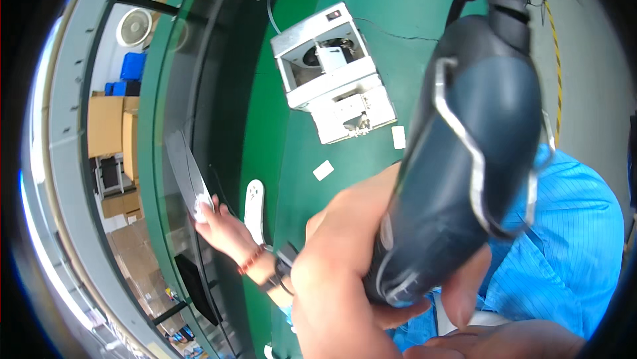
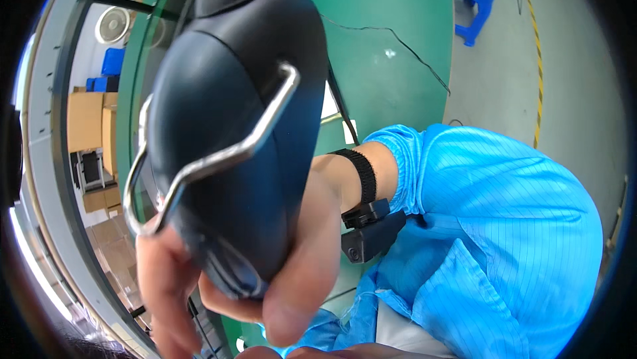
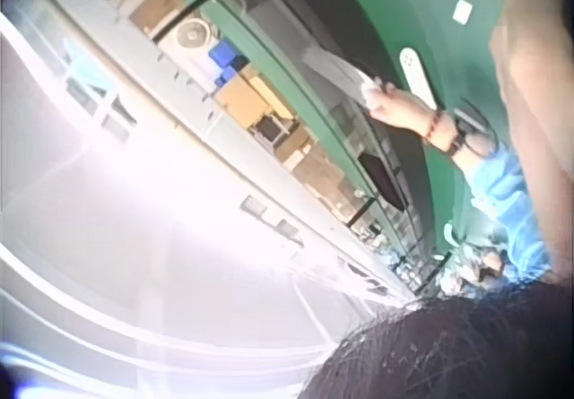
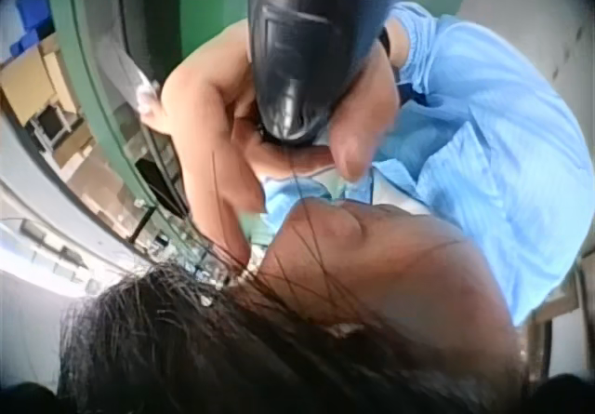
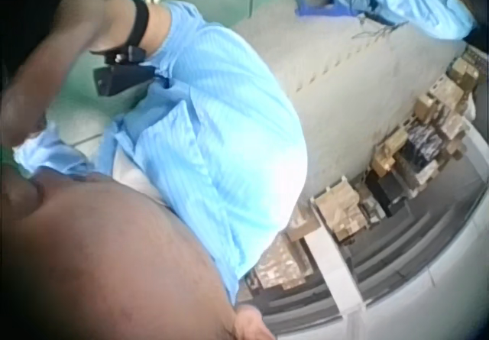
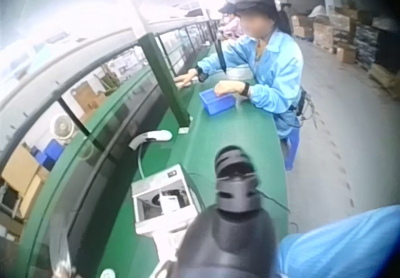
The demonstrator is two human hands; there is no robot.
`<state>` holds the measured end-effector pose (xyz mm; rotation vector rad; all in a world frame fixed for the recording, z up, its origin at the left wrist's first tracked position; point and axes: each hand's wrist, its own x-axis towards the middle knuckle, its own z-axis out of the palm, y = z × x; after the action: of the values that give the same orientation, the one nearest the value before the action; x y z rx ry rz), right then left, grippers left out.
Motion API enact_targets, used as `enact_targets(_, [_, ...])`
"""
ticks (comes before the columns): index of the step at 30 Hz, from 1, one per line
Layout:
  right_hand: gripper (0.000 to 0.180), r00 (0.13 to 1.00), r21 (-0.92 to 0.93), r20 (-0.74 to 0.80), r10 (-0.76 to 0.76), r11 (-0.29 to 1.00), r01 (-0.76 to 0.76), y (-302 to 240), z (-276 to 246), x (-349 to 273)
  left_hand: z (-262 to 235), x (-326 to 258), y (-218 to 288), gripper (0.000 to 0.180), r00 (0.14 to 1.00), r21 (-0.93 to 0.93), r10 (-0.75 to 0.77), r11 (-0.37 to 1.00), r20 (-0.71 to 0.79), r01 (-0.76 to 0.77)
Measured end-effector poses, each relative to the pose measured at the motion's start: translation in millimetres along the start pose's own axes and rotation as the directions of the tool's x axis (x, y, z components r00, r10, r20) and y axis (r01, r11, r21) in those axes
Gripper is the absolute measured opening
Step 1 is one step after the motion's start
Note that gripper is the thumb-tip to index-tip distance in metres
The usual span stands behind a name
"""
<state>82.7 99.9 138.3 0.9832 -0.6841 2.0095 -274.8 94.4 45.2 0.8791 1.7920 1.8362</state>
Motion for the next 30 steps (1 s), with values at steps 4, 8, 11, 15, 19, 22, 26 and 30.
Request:
enact_targets(4, [0.030, 1.000, 0.052, -0.010, 0.015, 0.999, -0.014, 2, 6, 5, -100, -95, 36, 0.037, 0.944, 0.275, 0.315, 0.920, -0.100, -0.278])
enact_targets(8, [0.025, 0.999, -0.148, 0.026, -0.022, 0.989, 0.025, -4, 21, 8, -182, -189, 69, 0.053, 0.975, -0.476, 0.179, 0.852, -0.129, -0.219])
enact_targets(11, [0.026, 0.971, -0.456, 0.170, 0.169, 0.887, -0.075, -19, 23, 5, -210, -270, 77, 0.049, 0.947, -0.534, 0.150, 0.795, -0.285, -0.287])
enact_targets(15, [0.022, 0.879, -0.700, -0.035, 0.475, 0.617, -0.361, -22, 20, -17, -205, -332, 83, 0.041, 0.852, -0.153, -0.026, 0.986, -0.523, -0.064])
enact_targets(19, [0.033, 0.704, -0.801, -0.334, 0.627, 0.205, -0.563, -7, 14, -61, -150, -340, 72, 0.035, 0.977, 0.491, 0.075, 0.871, -0.201, 0.035])
enact_targets(22, [0.039, 0.753, -0.846, -0.411, 0.513, 0.092, -0.525, -2, 10, -95, -87, -327, 60, 0.033, 0.956, 0.709, 0.021, 0.666, 0.293, -0.232])
enact_targets(26, [0.043, 0.673, -0.589, -0.603, 0.429, 0.329, -0.738, -6, 10, -129, -9, -315, 44, 0.037, 0.789, 0.705, -0.096, 0.523, 0.607, -0.479])
enact_targets(30, [0.058, 0.765, -0.594, -0.570, 0.299, 0.494, -0.635, -5, 7, -145, 17, -308, 37, 0.041, 0.697, 0.650, -0.087, 0.459, 0.712, -0.606])
